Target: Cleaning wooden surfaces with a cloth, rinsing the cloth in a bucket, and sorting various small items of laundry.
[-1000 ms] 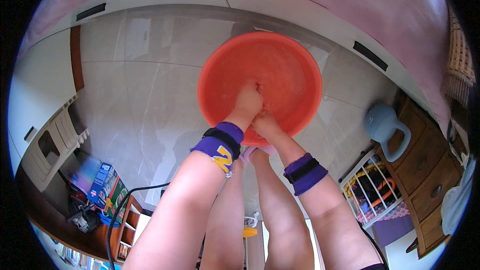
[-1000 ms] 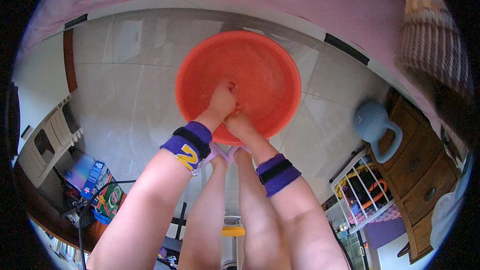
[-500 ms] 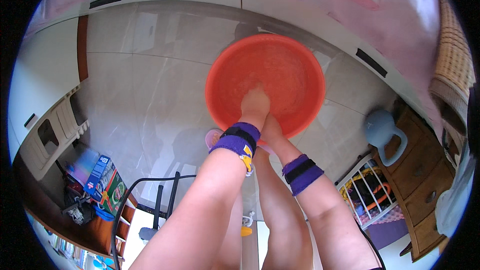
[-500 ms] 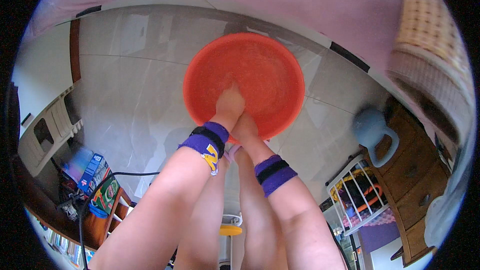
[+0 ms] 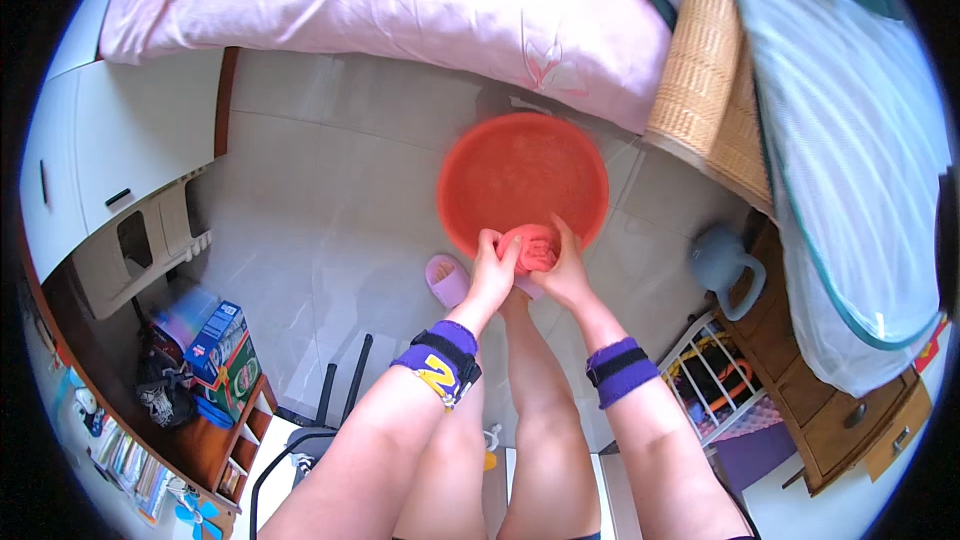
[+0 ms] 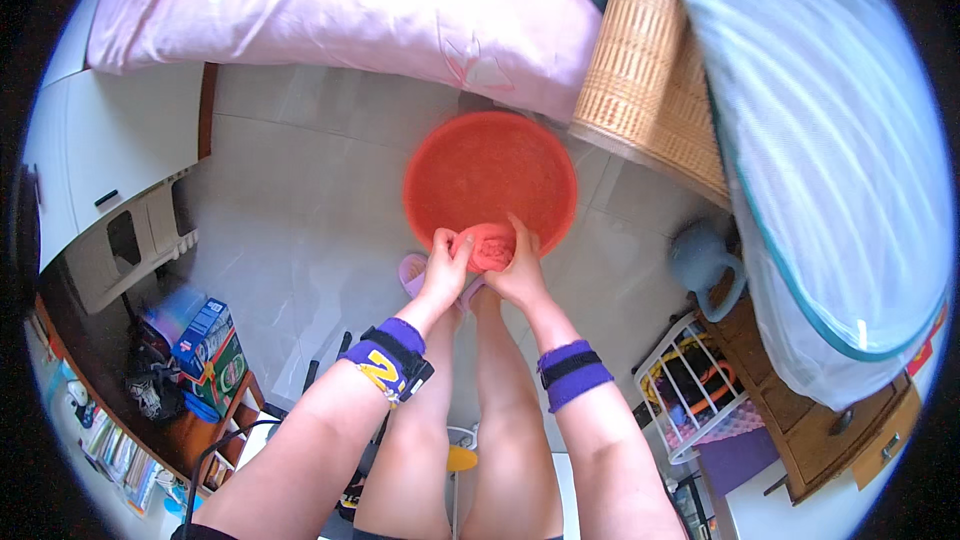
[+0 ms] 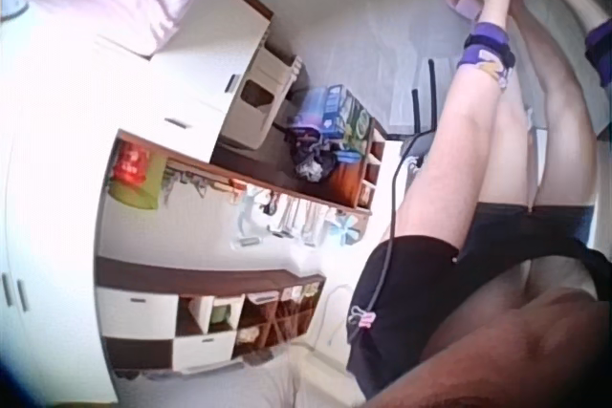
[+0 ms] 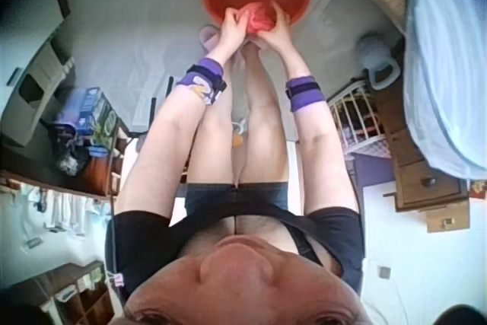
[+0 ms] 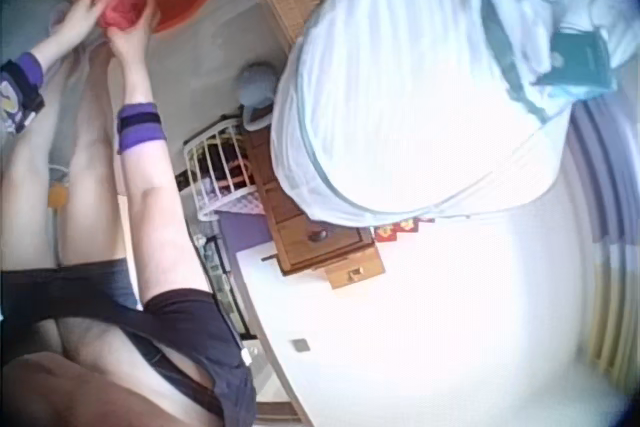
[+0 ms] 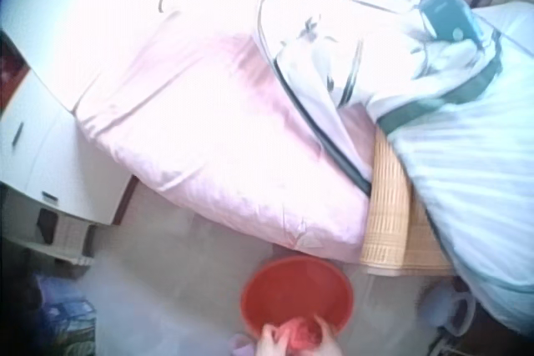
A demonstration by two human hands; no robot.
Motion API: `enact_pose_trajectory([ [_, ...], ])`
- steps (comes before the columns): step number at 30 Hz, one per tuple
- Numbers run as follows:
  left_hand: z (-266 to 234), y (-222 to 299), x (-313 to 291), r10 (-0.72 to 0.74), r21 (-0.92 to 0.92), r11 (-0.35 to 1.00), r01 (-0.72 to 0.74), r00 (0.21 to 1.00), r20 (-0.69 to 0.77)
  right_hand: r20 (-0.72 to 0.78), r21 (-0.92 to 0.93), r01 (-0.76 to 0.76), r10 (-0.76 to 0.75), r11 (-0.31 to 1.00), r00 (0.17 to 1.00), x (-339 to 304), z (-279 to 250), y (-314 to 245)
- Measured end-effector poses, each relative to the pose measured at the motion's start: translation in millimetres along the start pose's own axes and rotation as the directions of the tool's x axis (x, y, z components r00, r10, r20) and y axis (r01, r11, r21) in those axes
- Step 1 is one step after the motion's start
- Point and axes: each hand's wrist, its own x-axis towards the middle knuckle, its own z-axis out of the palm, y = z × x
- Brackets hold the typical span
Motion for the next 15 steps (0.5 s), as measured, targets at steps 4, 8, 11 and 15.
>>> enact_pose_trajectory([
  [4, -5, 52, -43, 0.102, 0.046, 0.994, -0.099, 0.994, -0.048, 0.205, 0.612, -0.294, 0.212, 0.734, 0.956, -38, -42, -46],
  [8, -4, 75, -81, 0.202, -0.223, 0.954, -0.201, 0.979, -0.02, 0.086, 0.683, -0.157, 0.134, 0.714, 0.987, -76, -32, -136],
  [11, -22, 114, -115, 0.125, -0.291, 0.953, -0.086, 0.985, 0.118, -0.098, 0.501, -0.047, 0.11, 0.864, 0.989, -98, -51, -165],
  [15, -61, 136, -157, 0.351, -0.228, 0.918, -0.325, 0.933, 0.08, -0.121, 0.412, 0.041, 0.01, 0.91, 0.993, -129, -62, -206],
])
